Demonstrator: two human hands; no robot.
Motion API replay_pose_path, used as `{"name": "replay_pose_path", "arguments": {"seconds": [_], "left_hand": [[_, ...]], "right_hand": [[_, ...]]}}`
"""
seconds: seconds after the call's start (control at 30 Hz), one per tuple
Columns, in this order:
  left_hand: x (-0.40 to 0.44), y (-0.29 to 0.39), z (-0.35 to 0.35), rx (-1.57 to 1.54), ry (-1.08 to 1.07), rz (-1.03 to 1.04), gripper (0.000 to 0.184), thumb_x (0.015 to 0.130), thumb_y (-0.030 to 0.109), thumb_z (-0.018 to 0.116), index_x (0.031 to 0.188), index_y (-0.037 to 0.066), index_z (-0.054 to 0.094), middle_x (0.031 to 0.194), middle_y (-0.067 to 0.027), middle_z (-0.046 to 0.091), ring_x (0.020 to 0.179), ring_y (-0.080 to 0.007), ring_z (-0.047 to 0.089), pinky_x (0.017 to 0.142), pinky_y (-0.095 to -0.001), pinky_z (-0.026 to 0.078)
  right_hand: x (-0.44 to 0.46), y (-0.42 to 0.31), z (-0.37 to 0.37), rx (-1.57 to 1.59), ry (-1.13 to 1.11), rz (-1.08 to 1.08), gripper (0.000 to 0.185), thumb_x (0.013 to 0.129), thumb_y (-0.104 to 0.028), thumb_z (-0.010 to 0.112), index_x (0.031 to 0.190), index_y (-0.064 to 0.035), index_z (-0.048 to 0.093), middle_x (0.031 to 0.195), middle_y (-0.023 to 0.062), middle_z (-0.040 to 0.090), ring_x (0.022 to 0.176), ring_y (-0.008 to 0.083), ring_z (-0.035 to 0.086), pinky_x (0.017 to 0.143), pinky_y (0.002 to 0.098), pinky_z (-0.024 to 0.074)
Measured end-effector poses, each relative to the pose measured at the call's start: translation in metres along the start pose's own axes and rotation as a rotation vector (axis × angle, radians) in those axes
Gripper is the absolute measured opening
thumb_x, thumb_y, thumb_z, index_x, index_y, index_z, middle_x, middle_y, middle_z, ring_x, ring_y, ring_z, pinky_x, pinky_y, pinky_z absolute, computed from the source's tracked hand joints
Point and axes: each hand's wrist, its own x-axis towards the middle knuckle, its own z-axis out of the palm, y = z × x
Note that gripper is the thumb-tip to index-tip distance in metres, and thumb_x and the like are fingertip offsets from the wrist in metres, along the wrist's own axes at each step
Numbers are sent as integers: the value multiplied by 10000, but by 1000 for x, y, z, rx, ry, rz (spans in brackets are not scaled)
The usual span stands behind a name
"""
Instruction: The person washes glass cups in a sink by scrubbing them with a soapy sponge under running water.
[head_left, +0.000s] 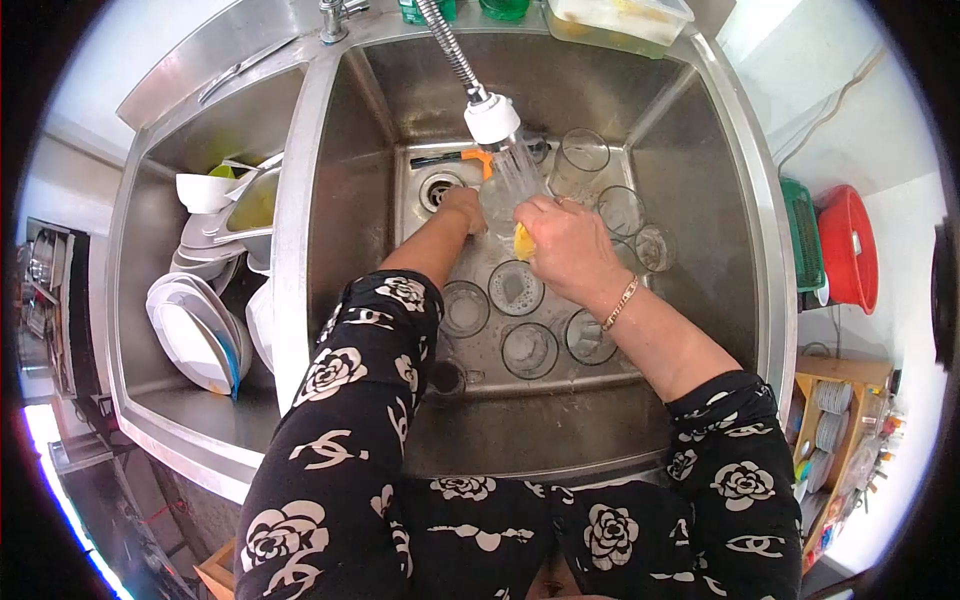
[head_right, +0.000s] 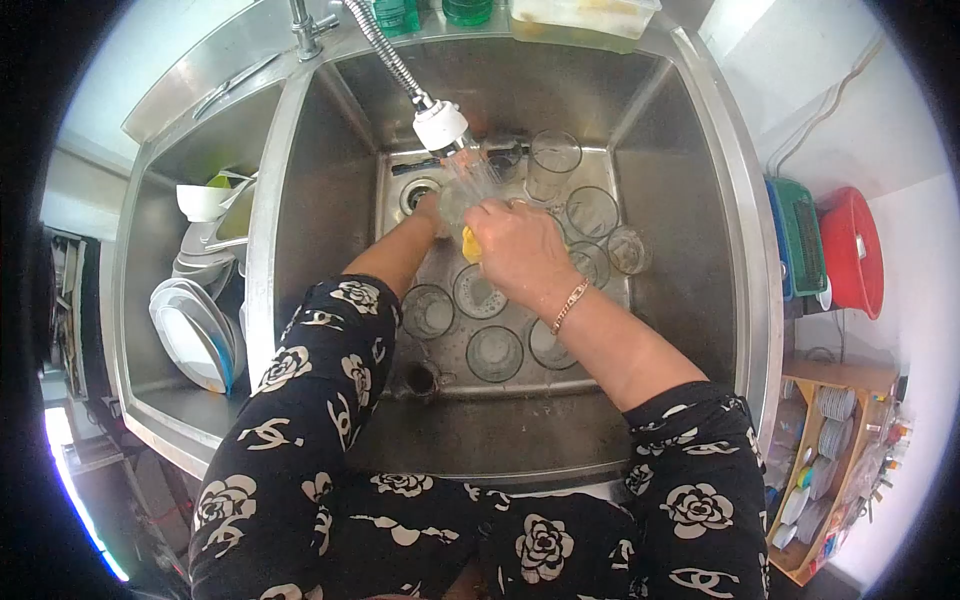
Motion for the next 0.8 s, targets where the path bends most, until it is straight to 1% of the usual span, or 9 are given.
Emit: {"name": "replay_pose_path", "arguments": {"seconds": [0.07, 0.17, 0.2, 0.33, 0.4, 0.53, 0.63, 0.77, 0.8], "left_hand": [[2, -1, -18, 249, -117, 135, 471, 744, 317, 666, 1100, 10, 637, 1168, -203, 605, 1089, -306, 591, 927, -370, 476], [-5, 2, -55, 99, 27, 94, 467, 760, 342, 644, 1070, -8, 645, 1162, -218, 602, 1068, -299, 602, 905, -353, 479], [7, -5, -62, 85, 36, 163, 456, 806, 387, 604, 1092, 35, 639, 1171, -196, 604, 1081, -332, 588, 862, -433, 491], [-54, 14, -106, -710, -369, -16, 487, 882, 486, 497, 1207, 128, 551, 1254, -122, 513, 1106, -392, 536, 766, -580, 496], [-98, 30, -123, -822, -445, -64, 538, 879, 525, 489, 1240, 127, 520, 1256, -134, 509, 1101, -375, 544, 784, -561, 501], [-171, 48, -149, -1262, -565, -6, 605, 899, 506, 475, 1326, 79, 435, 1209, -167, 556, 1075, -315, 581, 797, -520, 515], [-188, 49, -143, -1408, -451, 110, 632, 890, 529, 493, 1337, 88, 424, 1236, -150, 548, 1092, -313, 572, 821, -518, 511], [-205, 52, -113, -1416, -9, -7, 524, 818, 282, 676, 1205, -26, 502, 1158, -154, 582, 1022, -286, 606, 818, -460, 514], [-214, 63, -109, -1489, 259, -206, 445, 762, 168, 717, 1121, -19, 531, 1045, -142, 610, 816, -261, 643, 639, -421, 543]], "right_hand": [[-1, 4, 1, 7, 59, 16, 292, 656, -9, 616, 941, -58, 571, 897, 119, 614, 827, 340, 606, 718, 401, 495], [3, 15, 8, 187, 104, 108, 280, 705, -52, 660, 972, -46, 579, 886, 118, 640, 809, 318, 624, 699, 370, 502], [3, 19, 12, 274, 109, 153, 279, 725, -69, 677, 985, -40, 581, 881, 116, 651, 801, 307, 634, 691, 359, 505], [11, 25, 16, 1089, -87, 558, 281, 805, -176, 692, 1012, -14, 593, 889, 108, 666, 779, 236, 657, 680, 330, 521], [10, 16, 2, 1509, -191, 780, 279, 835, -215, 674, 1011, -12, 599, 913, 109, 657, 785, 218, 659, 677, 327, 530], [4, 24, 9, 1770, -260, 800, 288, 853, -198, 659, 1042, 5, 582, 935, 101, 657, 782, 212, 662, 673, 337, 539], [3, 22, 17, 1854, -302, 815, 279, 856, -184, 654, 1050, 0, 576, 939, 103, 655, 787, 216, 661, 684, 338, 540], [3, 10, 31, 1867, -335, 783, 266, 856, -165, 653, 1051, -3, 574, 940, 99, 652, 790, 216, 659, 699, 334, 538], [0, 4, 30, 1855, -339, 780, 265, 855, -161, 654, 1051, -4, 573, 941, 98, 651, 791, 215, 658, 703, 334, 537]]}}
